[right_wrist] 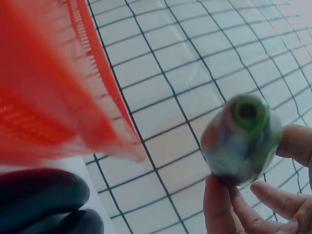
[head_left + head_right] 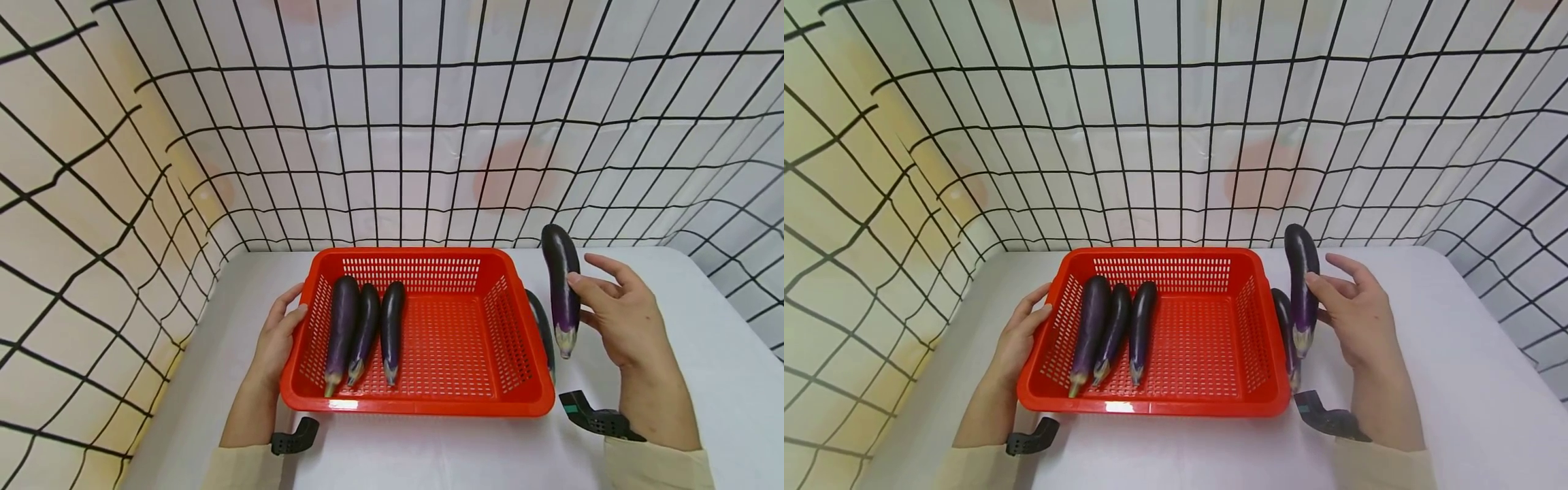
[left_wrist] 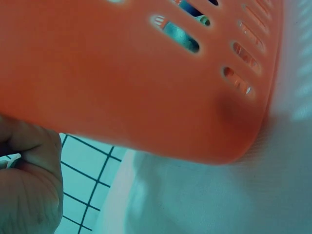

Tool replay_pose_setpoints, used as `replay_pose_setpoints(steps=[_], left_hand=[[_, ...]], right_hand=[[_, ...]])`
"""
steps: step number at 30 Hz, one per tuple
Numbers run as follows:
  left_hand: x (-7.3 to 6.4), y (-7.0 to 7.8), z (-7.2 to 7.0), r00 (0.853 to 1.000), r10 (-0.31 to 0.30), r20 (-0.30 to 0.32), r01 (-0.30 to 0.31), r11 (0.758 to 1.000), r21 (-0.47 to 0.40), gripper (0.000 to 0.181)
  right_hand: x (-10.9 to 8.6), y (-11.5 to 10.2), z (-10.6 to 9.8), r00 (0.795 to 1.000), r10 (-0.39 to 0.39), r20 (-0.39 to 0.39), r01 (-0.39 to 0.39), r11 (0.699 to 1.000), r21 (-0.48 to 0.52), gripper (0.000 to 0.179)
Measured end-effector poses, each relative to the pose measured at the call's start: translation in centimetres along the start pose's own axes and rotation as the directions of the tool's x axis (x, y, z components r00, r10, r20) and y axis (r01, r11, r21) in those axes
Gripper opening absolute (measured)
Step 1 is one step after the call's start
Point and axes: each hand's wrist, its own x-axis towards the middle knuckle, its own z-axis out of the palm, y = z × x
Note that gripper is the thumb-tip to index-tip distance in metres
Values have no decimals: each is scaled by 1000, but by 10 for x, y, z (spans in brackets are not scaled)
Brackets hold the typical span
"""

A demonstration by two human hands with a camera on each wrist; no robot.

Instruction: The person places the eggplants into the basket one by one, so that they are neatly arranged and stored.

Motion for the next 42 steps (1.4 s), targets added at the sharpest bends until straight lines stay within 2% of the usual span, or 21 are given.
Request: replay_pose_setpoints(steps=[10, 13, 18, 24, 29, 35, 39, 42], left_hand=[[-1, 1, -1, 1000, 7, 6, -7, 1000, -6, 44], [0, 0, -1, 1000, 6, 8, -6, 1000, -10, 44], [1, 0, -1, 1000, 8, 16, -8, 1000, -12, 44], [1, -1, 0, 1000, 12, 17, -12, 1000, -6, 44], [1, -2, 1, 1000, 14, 9, -14, 1000, 0, 44], [3, -3, 0, 1000, 17, 10, -17, 1000, -13, 43], [4, -3, 0, 1000, 15, 14, -15, 1000, -21, 43], [4, -3, -1, 1000, 16, 8, -16, 1000, -10, 44]], right_hand=[[3, -26, 21, 985, -92, 144, 99, 994, -46, 67], [6, -34, 30, 977, -98, 190, 123, 985, -124, 70], [12, -47, 46, 954, -61, 295, 128, 969, -212, 71], [20, -56, 71, 911, -16, 411, 122, 965, -233, 70], [24, -54, 97, 886, 27, 463, 106, 960, -258, 70], [27, -36, 128, 866, 90, 493, 87, 942, -323, 69], [28, -23, 143, 854, 141, 501, 72, 921, -382, 67], [29, -17, 151, 842, 154, 517, 70, 919, -387, 64]])
